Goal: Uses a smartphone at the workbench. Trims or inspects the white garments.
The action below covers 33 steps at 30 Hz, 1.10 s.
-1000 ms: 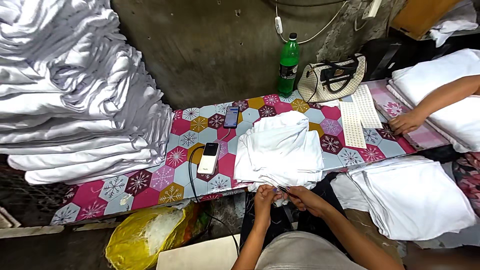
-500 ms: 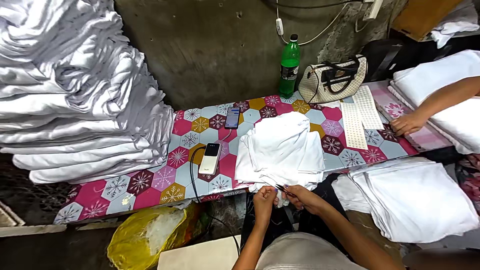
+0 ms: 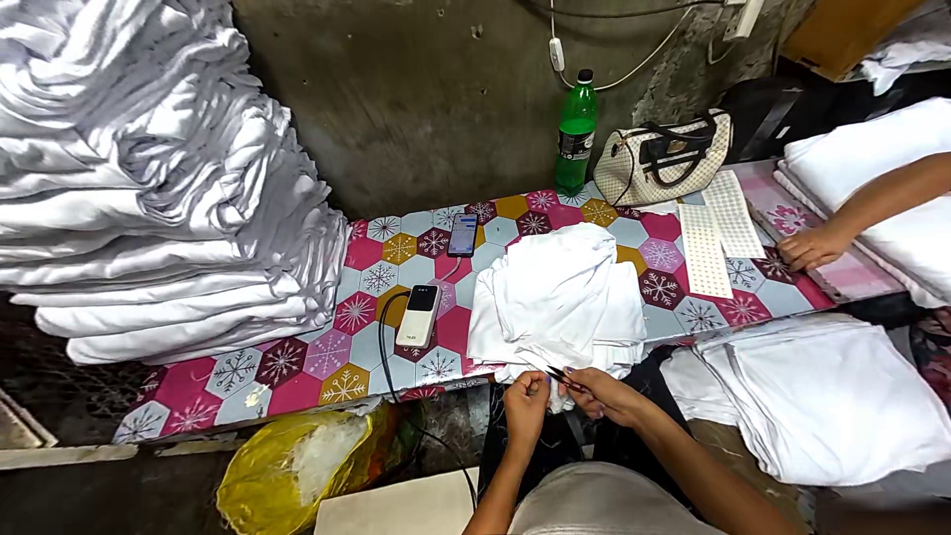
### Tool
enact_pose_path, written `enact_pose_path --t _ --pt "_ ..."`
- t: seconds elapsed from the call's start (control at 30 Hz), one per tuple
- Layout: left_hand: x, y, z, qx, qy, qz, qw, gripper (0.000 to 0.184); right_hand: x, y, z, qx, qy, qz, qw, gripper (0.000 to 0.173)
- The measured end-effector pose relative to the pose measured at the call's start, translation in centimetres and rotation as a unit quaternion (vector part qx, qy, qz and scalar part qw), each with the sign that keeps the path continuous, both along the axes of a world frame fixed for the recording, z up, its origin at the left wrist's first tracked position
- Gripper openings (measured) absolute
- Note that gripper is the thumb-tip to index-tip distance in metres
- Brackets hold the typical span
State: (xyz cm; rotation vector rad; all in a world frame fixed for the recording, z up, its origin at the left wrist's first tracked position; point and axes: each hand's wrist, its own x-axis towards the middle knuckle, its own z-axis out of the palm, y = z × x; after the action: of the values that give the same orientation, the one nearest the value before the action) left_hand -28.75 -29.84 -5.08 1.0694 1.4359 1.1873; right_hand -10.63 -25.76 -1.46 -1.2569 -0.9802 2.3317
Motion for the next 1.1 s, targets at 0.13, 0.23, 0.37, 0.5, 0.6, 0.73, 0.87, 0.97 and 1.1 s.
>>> enact_pose_path --t 0.13,0.23,0.37,0.5,0.6,0.73,0.87,0.97,1.1 --pt "0.0 0.1 -0.1 0.001 0.001 -0.006 1.0 0.01 0.0 0.1 -0.4 -0.006 0.022 0.006 1.0 0.043" --pt "-0.2 -0.1 0.1 -0.001 -0.004 -0.01 1.0 0.011 0.1 0.0 -0.3 -0.01 0.029 -0.001 1.0 0.044" --pt "-0.1 -0.2 0.0 -0.002 -0.012 -0.02 1.0 0.01 -0.1 0.0 -0.5 -0.012 0.033 -0.027 0.999 0.043" --pt "-0.1 -0.2 -0.3 0.004 -0.02 -0.014 1.0 0.009 -0.4 0.0 -0.7 -0.023 0.029 -0.029 0.999 0.044" --pt "-0.2 -0.2 -0.5 0.009 -0.02 -0.008 1.0 0.009 -0.3 -0.2 -0.4 -0.033 0.025 -0.042 0.998 0.045" --pt "0.0 -0.4 -0.8 0.019 -0.017 -0.015 1.0 0.009 -0.4 -0.1 -0.4 -0.042 0.026 -0.054 0.997 0.044" --pt "0.1 -0.3 -1.1 0.036 0.004 -0.022 0.999 0.009 -1.0 0.1 -0.8 -0.041 0.011 -0.07 0.997 0.041" --pt "0.0 -0.4 -1.4 0.025 0.0 -0.021 0.999 0.009 -1.1 0.0 -1.2 -0.044 0.004 -0.082 0.996 0.038" --pt "-0.6 -0.7 -0.2 -0.077 -0.149 -0.008 0.986 0.013 -0.5 -0.5 0.5 0.05 -0.051 -0.027 0.997 0.039"
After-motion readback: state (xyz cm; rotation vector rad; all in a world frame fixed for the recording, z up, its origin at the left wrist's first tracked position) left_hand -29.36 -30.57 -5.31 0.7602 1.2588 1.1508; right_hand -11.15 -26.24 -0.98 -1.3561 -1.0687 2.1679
